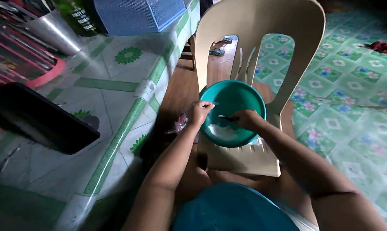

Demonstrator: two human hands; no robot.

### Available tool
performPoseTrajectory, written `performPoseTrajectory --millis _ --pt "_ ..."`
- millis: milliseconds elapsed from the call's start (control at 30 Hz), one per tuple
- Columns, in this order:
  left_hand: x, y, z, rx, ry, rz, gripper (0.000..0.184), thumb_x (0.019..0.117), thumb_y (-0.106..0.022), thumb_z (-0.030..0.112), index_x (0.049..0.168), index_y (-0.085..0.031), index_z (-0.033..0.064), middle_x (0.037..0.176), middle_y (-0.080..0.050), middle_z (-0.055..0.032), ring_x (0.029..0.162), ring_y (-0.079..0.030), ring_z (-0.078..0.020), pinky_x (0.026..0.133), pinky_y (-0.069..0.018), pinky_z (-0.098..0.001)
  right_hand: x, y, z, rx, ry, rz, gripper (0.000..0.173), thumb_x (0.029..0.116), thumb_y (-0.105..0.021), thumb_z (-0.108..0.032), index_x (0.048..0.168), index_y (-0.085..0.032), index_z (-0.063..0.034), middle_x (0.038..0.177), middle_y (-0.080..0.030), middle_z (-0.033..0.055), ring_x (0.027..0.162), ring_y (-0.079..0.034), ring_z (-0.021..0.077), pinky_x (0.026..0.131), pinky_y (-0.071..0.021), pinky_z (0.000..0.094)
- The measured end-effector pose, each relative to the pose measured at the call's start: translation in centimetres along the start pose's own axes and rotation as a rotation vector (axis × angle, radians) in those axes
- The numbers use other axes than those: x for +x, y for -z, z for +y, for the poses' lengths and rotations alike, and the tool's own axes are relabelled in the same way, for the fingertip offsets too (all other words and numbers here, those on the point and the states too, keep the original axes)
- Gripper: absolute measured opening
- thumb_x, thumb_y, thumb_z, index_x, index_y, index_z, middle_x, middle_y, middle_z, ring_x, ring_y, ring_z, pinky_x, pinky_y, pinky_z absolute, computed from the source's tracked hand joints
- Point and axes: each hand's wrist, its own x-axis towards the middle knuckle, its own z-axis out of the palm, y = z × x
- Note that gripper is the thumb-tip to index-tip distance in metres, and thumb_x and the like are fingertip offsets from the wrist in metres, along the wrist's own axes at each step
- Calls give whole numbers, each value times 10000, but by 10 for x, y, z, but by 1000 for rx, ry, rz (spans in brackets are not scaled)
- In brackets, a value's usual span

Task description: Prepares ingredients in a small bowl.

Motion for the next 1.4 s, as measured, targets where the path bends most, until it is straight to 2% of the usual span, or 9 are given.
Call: performPoseTrajectory --millis 133,333,833,1000,1067,1133,1233,1300,1400 --pt "1 -3 -6 77 -102 25 214 921 -763 295 995 -791 96 1011 -756 -74 1029 -699 -219 981 -531 -473 3 7 18 -38 73 151 153 964 -710 -202 1096 -786 -196 1005 -767 62 992 -709 298 936 -456 703" --pt "-4 3 2 219 -187 -18 206 931 -746 297 980 -802 105 1001 -764 -83 1063 -690 -262 1027 -484 -519 3 29 14 -84 13 66 192 1011 -641 -222 1155 -765 -194 1059 -755 81 1065 -687 307 1008 -415 692" --pt "-14 3 21 249 -274 -59 200 939 -740 290 964 -805 102 963 -771 -66 1025 -704 -238 1016 -496 -478 3 24 13 -100 -4 86 191 990 -657 -186 1143 -770 -200 1049 -758 87 1067 -686 325 1007 -408 707" --pt "-15 5 21 268 -434 -166 281 935 -755 267 1190 -772 151 941 -762 -69 972 -701 -268 996 -493 -540 -3 34 7 -153 51 135 170 982 -675 -207 1113 -783 -210 1087 -751 86 1112 -668 332 990 -416 703" --pt "-14 3 18 282 -456 -199 275 941 -743 291 1192 -773 181 936 -751 -67 950 -697 -259 993 -489 -552 -7 38 3 -164 73 162 177 981 -677 -199 1117 -788 -218 1122 -741 89 1149 -653 334 991 -411 702" --pt "-17 4 22 263 -383 -255 258 960 -722 308 1183 -772 190 1026 -732 -90 1021 -678 -267 1030 -468 -559 -10 39 -4 -168 104 203 178 972 -686 -185 1108 -795 -221 1111 -729 94 1130 -652 338 965 -433 696" --pt "-20 -2 24 192 -322 -283 277 973 -682 348 1170 -772 175 1181 -725 -76 1160 -655 -235 1080 -446 -533 -15 42 -18 -65 119 243 188 998 -645 -156 1128 -781 -143 1124 -702 120 1097 -652 309 975 -479 606" --pt "-26 -9 21 122 -324 -241 280 969 -685 325 1159 -771 138 1182 -733 -77 1164 -657 -243 1087 -443 -517 -16 42 -26 94 134 255 233 1024 -588 -129 1187 -740 -59 1195 -678 156 1123 -658 283 1016 -522 483" --pt "-38 -17 28 26 -258 -197 293 955 -707 293 1154 -763 86 1163 -733 -107 1166 -650 -263 1081 -454 -489 -19 37 -38 226 126 283 282 1036 -527 -113 1255 -683 -26 1267 -646 170 1132 -651 259 1018 -521 408"
